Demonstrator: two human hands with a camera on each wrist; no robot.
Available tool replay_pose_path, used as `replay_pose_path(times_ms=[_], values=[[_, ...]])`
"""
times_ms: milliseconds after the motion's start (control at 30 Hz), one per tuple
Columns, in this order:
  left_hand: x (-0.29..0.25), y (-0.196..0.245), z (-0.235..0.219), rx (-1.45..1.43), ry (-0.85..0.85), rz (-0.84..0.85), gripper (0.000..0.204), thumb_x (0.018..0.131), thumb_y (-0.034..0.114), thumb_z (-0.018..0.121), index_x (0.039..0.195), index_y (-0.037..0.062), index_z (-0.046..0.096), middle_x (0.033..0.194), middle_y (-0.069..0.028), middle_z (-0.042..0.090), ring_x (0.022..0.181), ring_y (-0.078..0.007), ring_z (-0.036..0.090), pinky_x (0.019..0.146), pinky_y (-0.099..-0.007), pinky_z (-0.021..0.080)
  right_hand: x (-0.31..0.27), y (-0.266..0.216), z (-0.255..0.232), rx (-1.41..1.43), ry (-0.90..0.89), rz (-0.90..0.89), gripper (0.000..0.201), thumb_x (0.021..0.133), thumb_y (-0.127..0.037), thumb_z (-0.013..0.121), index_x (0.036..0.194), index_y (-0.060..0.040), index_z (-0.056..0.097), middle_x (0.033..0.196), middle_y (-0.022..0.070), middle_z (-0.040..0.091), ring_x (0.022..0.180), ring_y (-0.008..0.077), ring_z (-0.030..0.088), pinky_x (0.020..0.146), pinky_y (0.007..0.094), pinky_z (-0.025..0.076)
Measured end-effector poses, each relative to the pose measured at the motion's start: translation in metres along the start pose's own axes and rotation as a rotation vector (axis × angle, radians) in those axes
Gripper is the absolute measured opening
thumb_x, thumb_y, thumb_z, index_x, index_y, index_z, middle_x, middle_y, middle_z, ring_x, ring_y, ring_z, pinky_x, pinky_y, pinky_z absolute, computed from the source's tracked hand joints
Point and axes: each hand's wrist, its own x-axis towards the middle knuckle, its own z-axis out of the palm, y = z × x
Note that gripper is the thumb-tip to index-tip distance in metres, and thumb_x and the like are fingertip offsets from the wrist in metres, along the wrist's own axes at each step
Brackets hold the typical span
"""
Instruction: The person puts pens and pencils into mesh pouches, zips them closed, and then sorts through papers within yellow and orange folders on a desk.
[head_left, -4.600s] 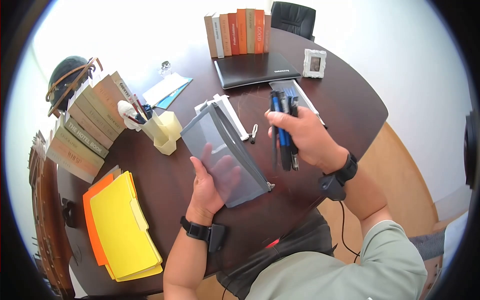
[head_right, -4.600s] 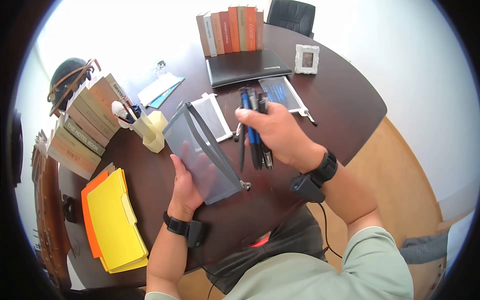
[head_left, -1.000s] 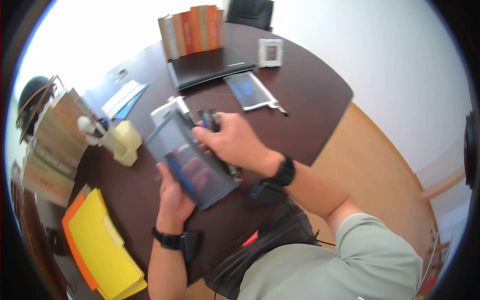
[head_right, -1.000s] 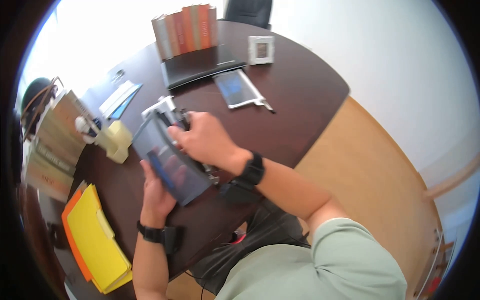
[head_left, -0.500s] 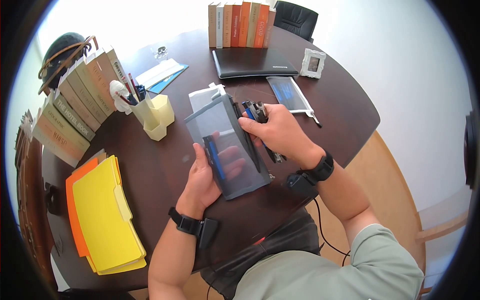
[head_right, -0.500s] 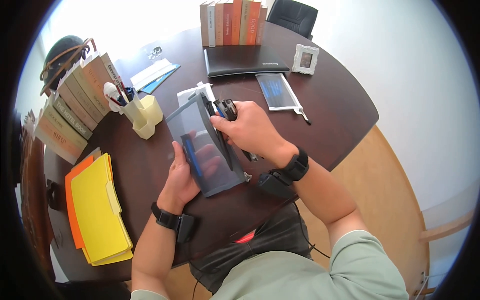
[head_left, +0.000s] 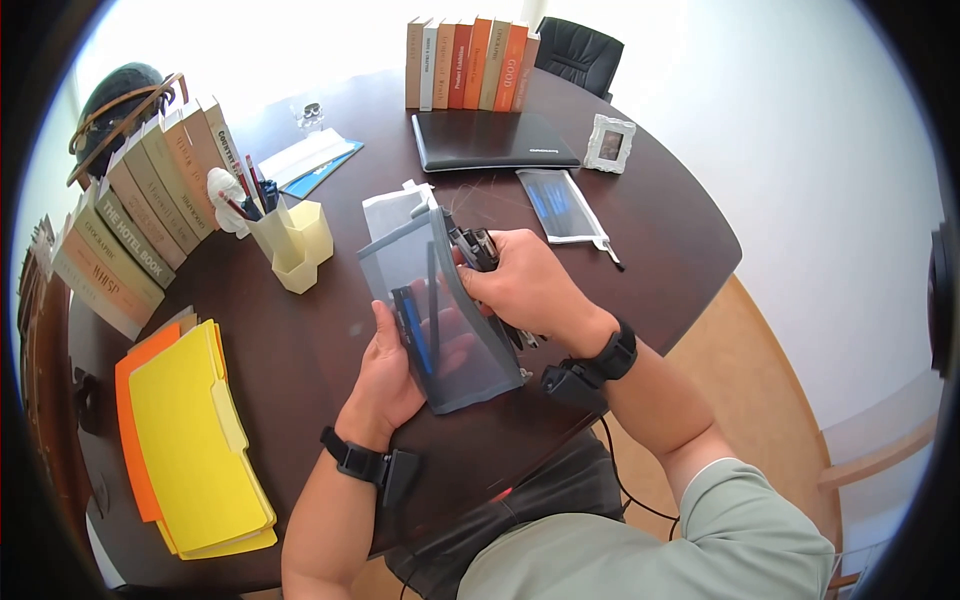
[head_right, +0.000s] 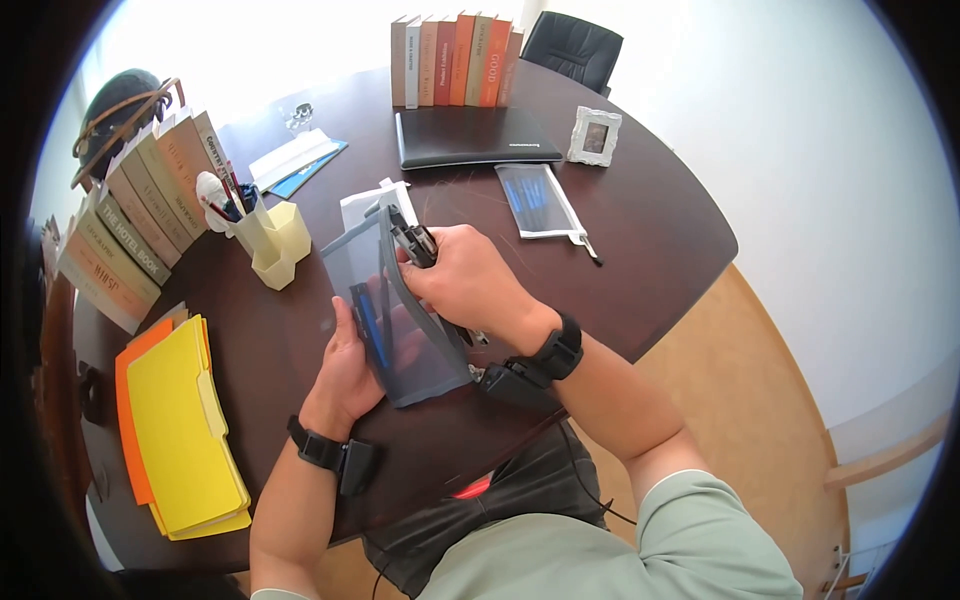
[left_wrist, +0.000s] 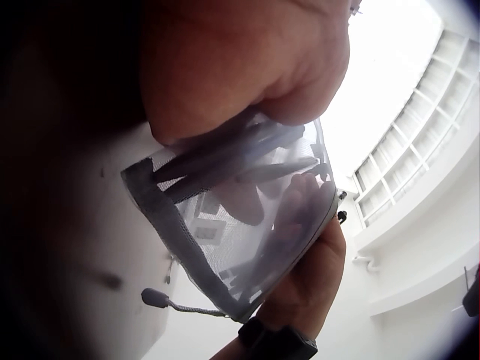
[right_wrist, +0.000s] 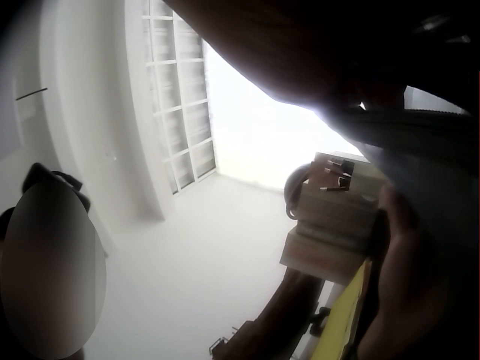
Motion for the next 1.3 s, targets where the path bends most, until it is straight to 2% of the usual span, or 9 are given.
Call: replay_pose_path(times_ms=[200, 367, 533, 633, 800, 933, 1167, 1200, 1300], values=[[0.001, 0.000, 0.000, -0.013, -0.059, 0.031, 0.071, 0.104, 0.068, 0.022, 0.158, 0.0233, 0.036, 0.141, -0.0150, 0.060, 0.120, -0.0306, 0.063, 0.102, -0.0458, 0.054, 0.004, -0.006, 0.005, 0.049, -0.020, 0.028, 0.022, 0.094, -0.017, 0.071, 0.099, 0.0041, 0.071, 0.076, 0.0050, 0.069, 0.064, 0.0095, 0.064, 0.059, 0.0268, 0.054], [-0.001, 0.002, -0.002, -0.033, 0.018, 0.059, 0.069, 0.104, 0.067, 0.026, 0.158, 0.0247, 0.037, 0.141, -0.0160, 0.058, 0.119, -0.0326, 0.064, 0.101, -0.0470, 0.056, 0.011, -0.005, 0.008, 0.102, 0.035, 0.044, 0.026, 0.097, -0.021, 0.071, 0.102, 0.0044, 0.069, 0.080, 0.0044, 0.069, 0.068, 0.0104, 0.066, 0.061, 0.0268, 0.056], [-0.001, 0.004, -0.003, -0.047, 0.079, 0.086, 0.067, 0.105, 0.067, 0.025, 0.156, 0.0254, 0.039, 0.135, -0.0158, 0.060, 0.116, -0.0340, 0.065, 0.098, -0.0475, 0.057, 0.029, 0.011, -0.004, 0.476, 0.162, 0.097, 0.029, 0.099, -0.027, 0.073, 0.110, -0.0010, 0.066, 0.092, 0.0047, 0.064, 0.072, 0.0145, 0.071, 0.060, 0.0247, 0.056], [-0.001, 0.005, -0.001, -0.052, 0.103, 0.098, 0.067, 0.105, 0.067, 0.024, 0.155, 0.0251, 0.041, 0.132, -0.0149, 0.061, 0.115, -0.0342, 0.066, 0.097, -0.0474, 0.057, 0.047, 0.024, -0.015, 0.692, 0.267, 0.087, 0.030, 0.097, -0.027, 0.077, 0.111, -0.0021, 0.066, 0.092, 0.0029, 0.060, 0.072, 0.0144, 0.069, 0.061, 0.0249, 0.056], [0.001, 0.006, -0.001, -0.071, 0.141, 0.104, 0.066, 0.105, 0.066, 0.023, 0.153, 0.0250, 0.042, 0.129, -0.0139, 0.062, 0.114, -0.0346, 0.066, 0.097, -0.0475, 0.057, 0.080, 0.079, -0.023, 1.080, 0.294, 0.186, 0.036, 0.095, -0.031, 0.078, 0.109, -0.0016, 0.064, 0.087, 0.0016, 0.058, 0.088, 0.0152, 0.067, 0.071, 0.0232, 0.059], [0.001, 0.006, -0.001, -0.061, 0.181, 0.108, 0.066, 0.105, 0.067, 0.024, 0.154, 0.0254, 0.042, 0.127, -0.0140, 0.063, 0.114, -0.0350, 0.066, 0.097, -0.0480, 0.056, 0.081, 0.099, -0.014, 1.152, 0.301, 0.298, 0.044, 0.095, -0.037, 0.078, 0.116, -0.0035, 0.059, 0.085, 0.0020, 0.059, 0.085, 0.0145, 0.066, 0.072, 0.0226, 0.058], [0.005, 0.002, -0.008, -0.054, 0.212, 0.114, 0.066, 0.105, 0.068, 0.027, 0.154, 0.0267, 0.041, 0.126, -0.0136, 0.064, 0.114, -0.0358, 0.065, 0.097, -0.0496, 0.056, 0.074, 0.107, -0.023, 1.246, 0.228, 0.233, 0.047, 0.096, -0.044, 0.074, 0.116, -0.0048, 0.057, 0.085, 0.0008, 0.058, 0.079, 0.0103, 0.059, 0.068, 0.0227, 0.052], [0.005, 0.002, -0.008, -0.061, 0.216, 0.113, 0.066, 0.105, 0.068, 0.027, 0.155, 0.0270, 0.041, 0.126, -0.0134, 0.064, 0.114, -0.0357, 0.065, 0.096, -0.0495, 0.056, 0.073, 0.106, -0.023, 1.182, 0.226, 0.222, 0.049, 0.098, -0.047, 0.070, 0.118, -0.0040, 0.058, 0.086, -0.0005, 0.055, 0.076, 0.0084, 0.053, 0.066, 0.0225, 0.049], [0.008, 0.000, -0.010, -0.060, 0.217, 0.117, 0.065, 0.105, 0.068, 0.027, 0.155, 0.0286, 0.040, 0.126, -0.0121, 0.064, 0.113, -0.0347, 0.065, 0.095, -0.0481, 0.055, 0.067, 0.096, -0.024, 1.162, 0.209, 0.218, 0.051, 0.099, -0.049, 0.068, 0.120, -0.0032, 0.060, 0.085, -0.0023, 0.050, 0.074, 0.0076, 0.049, 0.067, 0.0216, 0.048]])
